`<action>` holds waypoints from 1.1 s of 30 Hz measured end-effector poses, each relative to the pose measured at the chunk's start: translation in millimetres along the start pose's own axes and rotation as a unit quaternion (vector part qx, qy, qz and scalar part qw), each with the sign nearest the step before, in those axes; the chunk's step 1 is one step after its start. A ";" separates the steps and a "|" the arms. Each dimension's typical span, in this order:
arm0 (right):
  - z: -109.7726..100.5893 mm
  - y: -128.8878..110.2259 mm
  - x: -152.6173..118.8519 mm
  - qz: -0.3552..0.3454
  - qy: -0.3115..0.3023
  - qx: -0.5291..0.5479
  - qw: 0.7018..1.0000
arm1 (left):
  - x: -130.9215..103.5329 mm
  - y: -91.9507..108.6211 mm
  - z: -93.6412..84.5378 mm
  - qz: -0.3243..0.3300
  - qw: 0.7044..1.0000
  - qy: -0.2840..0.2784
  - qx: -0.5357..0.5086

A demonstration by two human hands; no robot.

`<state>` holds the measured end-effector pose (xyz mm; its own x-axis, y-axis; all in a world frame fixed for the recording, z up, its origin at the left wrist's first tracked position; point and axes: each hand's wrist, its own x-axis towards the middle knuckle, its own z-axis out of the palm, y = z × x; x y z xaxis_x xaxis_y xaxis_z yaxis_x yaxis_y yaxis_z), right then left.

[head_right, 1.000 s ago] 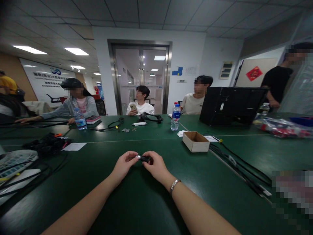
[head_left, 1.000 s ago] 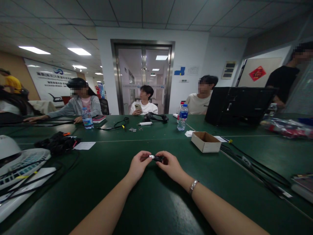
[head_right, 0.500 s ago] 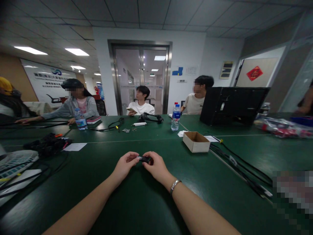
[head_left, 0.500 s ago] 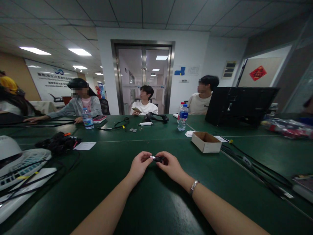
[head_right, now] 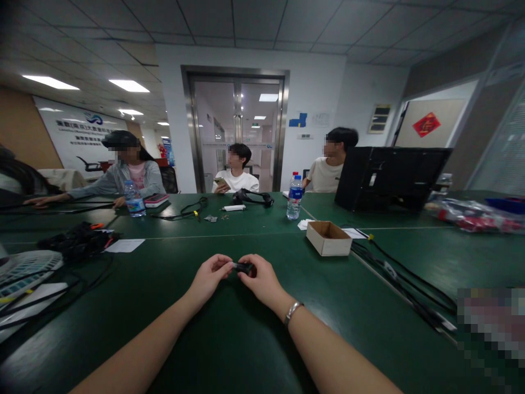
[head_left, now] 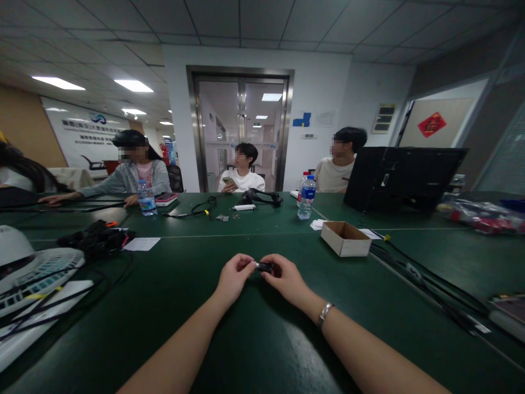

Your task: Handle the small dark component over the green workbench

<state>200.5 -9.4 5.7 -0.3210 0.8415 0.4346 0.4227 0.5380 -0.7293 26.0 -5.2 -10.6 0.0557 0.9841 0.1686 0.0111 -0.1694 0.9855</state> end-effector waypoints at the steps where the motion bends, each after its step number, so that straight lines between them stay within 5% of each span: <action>1: 0.1 -0.1 0.2 -0.001 0.001 0.001 1.000 | 0.1 -0.2 -0.1 0.000 1.000 0.000 0.003; 33: -2.7 -7.6 -0.9 0.017 -0.022 0.019 0.999 | -10.5 19.9 1.0 0.010 0.999 -0.001 -0.044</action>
<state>199.9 -14.1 12.2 -0.3447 0.8557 0.3860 0.4014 0.5060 -0.7634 26.6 -19.0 7.2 0.0573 0.9806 0.1876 -0.0775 -0.1830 0.9800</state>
